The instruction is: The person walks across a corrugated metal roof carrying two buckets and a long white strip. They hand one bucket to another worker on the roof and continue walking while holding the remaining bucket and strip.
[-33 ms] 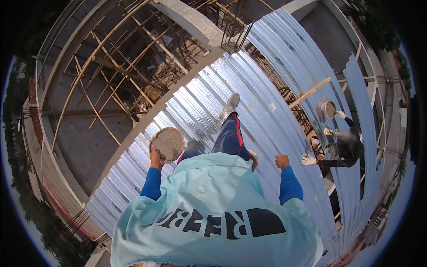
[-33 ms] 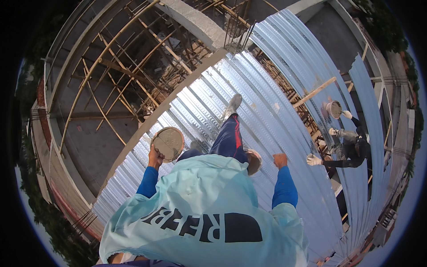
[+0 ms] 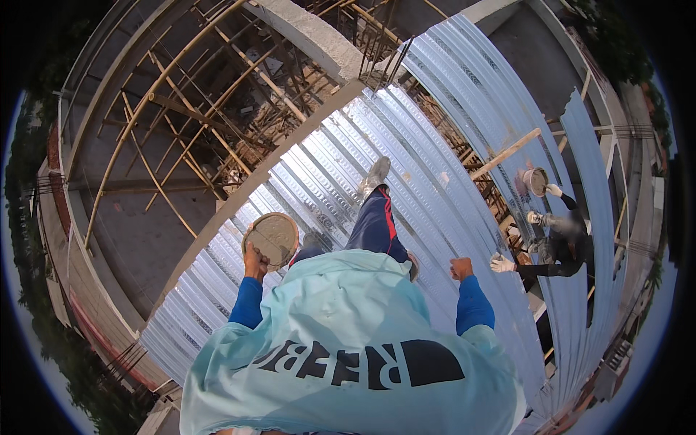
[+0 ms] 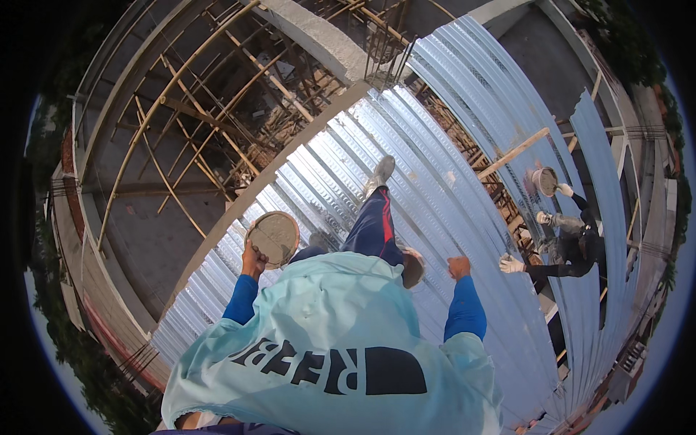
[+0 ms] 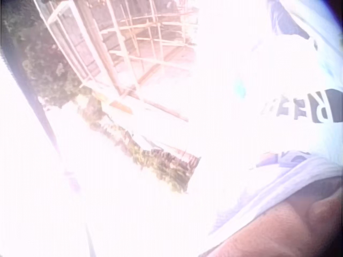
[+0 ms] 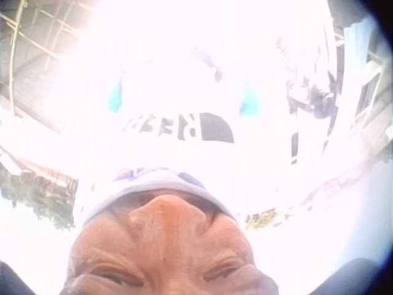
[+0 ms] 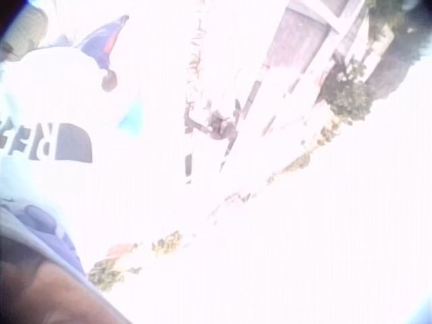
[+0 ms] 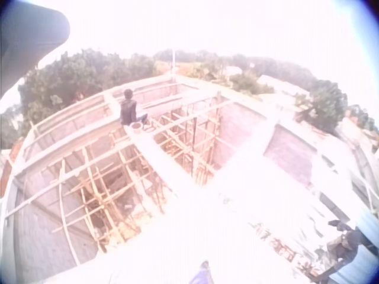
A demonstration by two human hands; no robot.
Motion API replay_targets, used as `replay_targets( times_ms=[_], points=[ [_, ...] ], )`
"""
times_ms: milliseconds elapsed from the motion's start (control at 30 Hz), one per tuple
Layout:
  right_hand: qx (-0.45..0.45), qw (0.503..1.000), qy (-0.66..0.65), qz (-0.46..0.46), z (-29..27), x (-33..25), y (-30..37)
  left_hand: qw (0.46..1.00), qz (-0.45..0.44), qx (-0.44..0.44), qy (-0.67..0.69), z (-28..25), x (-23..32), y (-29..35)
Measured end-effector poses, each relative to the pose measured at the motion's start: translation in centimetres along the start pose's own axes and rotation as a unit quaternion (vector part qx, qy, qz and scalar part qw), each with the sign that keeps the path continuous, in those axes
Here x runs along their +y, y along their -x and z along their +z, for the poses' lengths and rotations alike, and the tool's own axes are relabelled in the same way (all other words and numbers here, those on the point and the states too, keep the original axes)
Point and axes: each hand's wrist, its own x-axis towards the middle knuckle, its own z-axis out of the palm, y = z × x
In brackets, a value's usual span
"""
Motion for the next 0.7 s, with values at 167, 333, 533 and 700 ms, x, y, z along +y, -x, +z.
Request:
replay_targets(
  times_ms=[167,333,533,700],
  points=[
    [-0.010,0.999,0.034,0.037,-8.3,-9.0,-8.5,0.989,-0.042,0.109,0.088,4.0,-2.5,-1.0],
    [0.001,0.962,0.236,-0.138,-15.4,-28.9,-18.8,0.959,-0.082,0.189,0.197,10.6,-2.2,7.8],
    [0.045,0.860,0.200,-0.468,-9.9,-60.6,-28.3,0.919,-0.105,0.209,0.319,18.1,-4.7,11.3],
    [-0.100,0.747,0.275,-0.597,-0.7,-77.3,-19.3,0.891,-0.152,0.211,0.371,24.9,-6.4,10.3]
  ],
)
